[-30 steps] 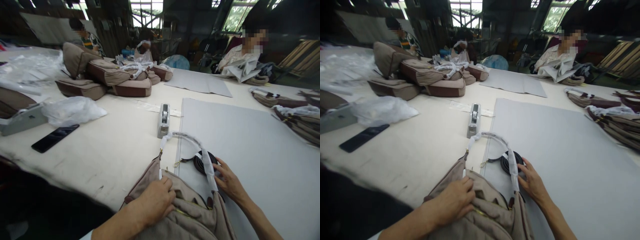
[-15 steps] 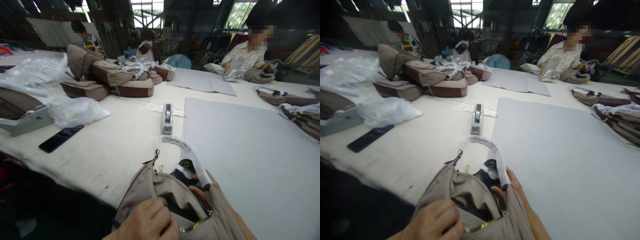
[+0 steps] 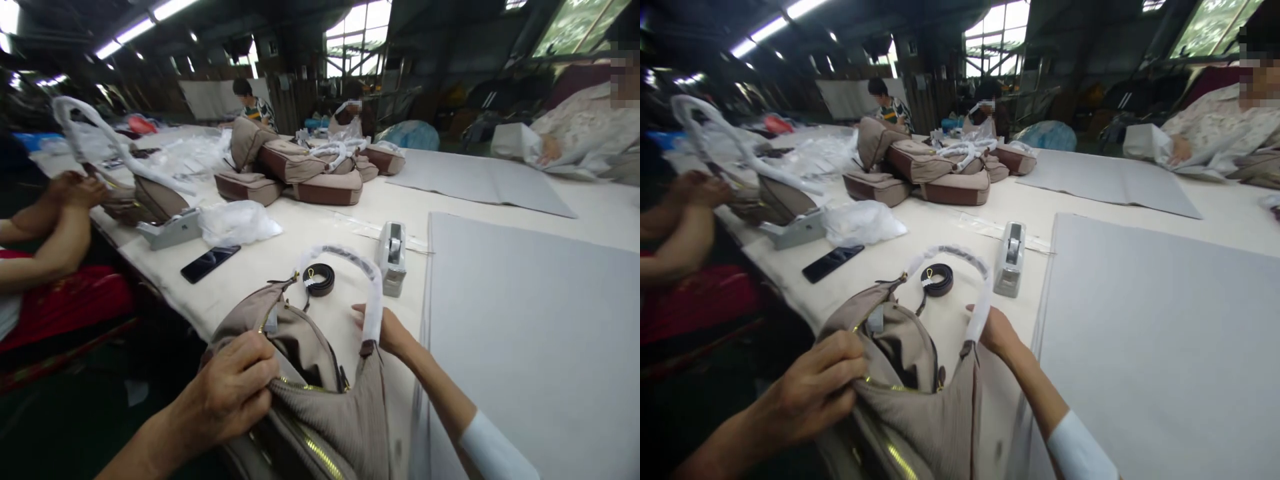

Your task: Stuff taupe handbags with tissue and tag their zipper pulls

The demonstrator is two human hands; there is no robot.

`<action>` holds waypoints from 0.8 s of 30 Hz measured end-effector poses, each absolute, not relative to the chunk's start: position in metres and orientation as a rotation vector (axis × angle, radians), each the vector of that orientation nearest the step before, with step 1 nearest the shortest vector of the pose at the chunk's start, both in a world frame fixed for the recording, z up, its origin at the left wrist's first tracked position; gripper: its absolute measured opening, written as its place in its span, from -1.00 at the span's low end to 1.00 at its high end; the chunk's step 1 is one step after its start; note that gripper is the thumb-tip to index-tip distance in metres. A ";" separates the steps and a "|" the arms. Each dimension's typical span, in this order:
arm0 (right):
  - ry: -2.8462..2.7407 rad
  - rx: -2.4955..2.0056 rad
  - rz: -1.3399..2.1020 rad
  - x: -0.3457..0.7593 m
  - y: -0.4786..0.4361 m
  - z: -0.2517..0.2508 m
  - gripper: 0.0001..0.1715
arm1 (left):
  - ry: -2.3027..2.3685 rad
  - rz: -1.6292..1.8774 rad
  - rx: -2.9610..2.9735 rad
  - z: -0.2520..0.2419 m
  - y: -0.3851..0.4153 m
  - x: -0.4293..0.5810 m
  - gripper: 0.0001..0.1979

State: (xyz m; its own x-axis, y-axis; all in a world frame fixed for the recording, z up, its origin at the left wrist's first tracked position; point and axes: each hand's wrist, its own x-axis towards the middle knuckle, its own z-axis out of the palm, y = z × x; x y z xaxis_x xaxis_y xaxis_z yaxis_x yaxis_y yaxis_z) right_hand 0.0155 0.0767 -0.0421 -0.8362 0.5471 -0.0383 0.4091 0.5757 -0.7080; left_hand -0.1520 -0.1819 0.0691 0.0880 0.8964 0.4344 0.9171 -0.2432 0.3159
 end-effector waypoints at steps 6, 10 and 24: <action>-2.445 -1.116 1.266 0.028 0.085 -0.033 -0.58 | -1.958 -0.942 -2.128 0.044 -0.182 -0.172 -0.84; -2.366 -1.078 1.290 -0.003 0.064 -0.027 -0.43 | -1.981 -0.977 -2.057 0.039 -0.156 -0.178 -0.85; -2.599 -0.413 1.227 -0.084 0.040 0.012 -0.79 | -1.833 -1.168 -1.956 0.038 -0.116 -0.162 -0.83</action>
